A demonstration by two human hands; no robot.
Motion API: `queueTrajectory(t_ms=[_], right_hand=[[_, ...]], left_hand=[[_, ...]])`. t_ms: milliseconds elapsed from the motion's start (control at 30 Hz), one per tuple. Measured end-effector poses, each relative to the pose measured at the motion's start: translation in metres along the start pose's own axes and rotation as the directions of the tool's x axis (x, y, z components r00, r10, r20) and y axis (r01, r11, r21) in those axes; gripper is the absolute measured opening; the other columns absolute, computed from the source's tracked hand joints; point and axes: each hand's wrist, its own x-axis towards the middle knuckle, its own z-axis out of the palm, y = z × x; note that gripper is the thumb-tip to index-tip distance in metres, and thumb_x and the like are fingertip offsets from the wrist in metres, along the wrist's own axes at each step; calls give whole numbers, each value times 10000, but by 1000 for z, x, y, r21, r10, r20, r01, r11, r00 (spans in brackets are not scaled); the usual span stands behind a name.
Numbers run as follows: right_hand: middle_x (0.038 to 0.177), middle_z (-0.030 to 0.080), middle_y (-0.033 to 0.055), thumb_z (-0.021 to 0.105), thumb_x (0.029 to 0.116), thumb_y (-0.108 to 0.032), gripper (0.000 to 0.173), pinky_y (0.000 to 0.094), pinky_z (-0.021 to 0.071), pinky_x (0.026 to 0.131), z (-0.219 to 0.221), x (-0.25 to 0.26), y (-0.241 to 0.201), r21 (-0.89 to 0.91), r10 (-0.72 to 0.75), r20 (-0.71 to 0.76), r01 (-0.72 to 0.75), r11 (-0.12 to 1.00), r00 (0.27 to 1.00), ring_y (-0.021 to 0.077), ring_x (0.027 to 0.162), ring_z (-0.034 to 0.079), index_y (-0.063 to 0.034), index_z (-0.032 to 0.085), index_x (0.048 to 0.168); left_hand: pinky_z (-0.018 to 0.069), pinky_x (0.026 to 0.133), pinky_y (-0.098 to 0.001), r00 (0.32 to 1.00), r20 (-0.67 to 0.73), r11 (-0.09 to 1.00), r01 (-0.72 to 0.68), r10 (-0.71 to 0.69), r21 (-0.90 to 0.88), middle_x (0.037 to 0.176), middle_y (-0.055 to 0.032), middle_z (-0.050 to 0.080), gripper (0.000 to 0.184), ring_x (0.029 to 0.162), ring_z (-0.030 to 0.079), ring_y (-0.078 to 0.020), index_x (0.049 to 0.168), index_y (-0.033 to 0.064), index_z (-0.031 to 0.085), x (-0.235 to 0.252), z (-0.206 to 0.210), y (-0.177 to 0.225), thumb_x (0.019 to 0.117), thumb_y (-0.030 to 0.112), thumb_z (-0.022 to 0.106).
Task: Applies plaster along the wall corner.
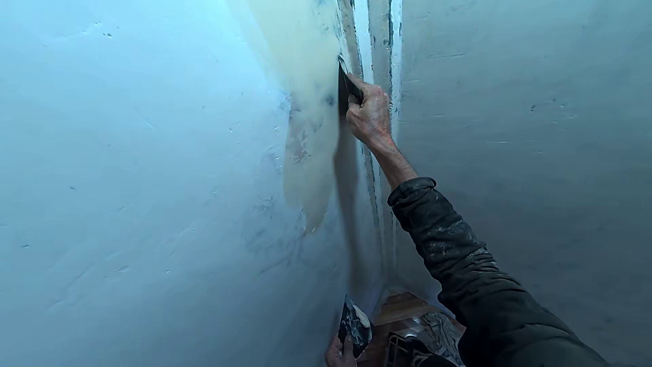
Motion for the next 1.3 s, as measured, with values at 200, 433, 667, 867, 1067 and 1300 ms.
queueTrajectory(t_ms=[200,433,667,867,1067,1300], right_hand=[[1067,710,157,502,993,-19,493,437,552,784,-14,-80,-15,17,-108,103,107,994,989,285,895,686,-109,558,1474],[1346,675,157,581,846,114,533,421,564,986,22,-138,5,131,-420,30,413,901,907,286,1181,686,10,638,1366],[1379,662,136,577,755,112,571,430,521,1074,50,-209,21,168,-499,119,478,862,859,303,1329,599,-12,698,1298],[1364,667,163,577,777,45,547,450,487,1114,67,-274,41,190,-563,193,532,825,804,361,1325,594,-12,684,1311],[1198,744,147,531,880,71,421,402,567,1013,25,-285,66,349,-366,291,258,901,884,236,1131,716,30,700,1263],[965,748,93,519,1043,-103,194,359,622,807,-41,-215,122,737,435,383,-554,387,815,167,870,730,-27,683,1112]], left_hand=[[549,657,-295,999,37,1000,9,-10,14,762,-137,676,137,641,622,-106,1008,-116,688,6,-5,-2,931,-25,620],[546,651,-274,996,90,999,-1,-3,46,765,-118,673,139,639,617,-88,1017,-101,695,23,-7,0,931,-23,620],[543,678,-289,996,91,998,3,-8,57,774,-112,680,135,672,624,-96,1019,-82,703,34,-8,0,930,-2,638],[547,709,-266,998,59,999,-22,20,42,793,-107,693,109,706,640,-79,983,-82,702,31,-10,-3,921,-18,639],[564,755,-281,996,73,999,-49,48,9,857,-128,709,137,766,663,-92,1011,-91,704,18,-2,-1,924,-19,626],[616,641,-335,990,104,866,135,-96,-481,925,-117,715,234,725,699,-154,1206,-44,607,25,11,61,1002,45,536]])
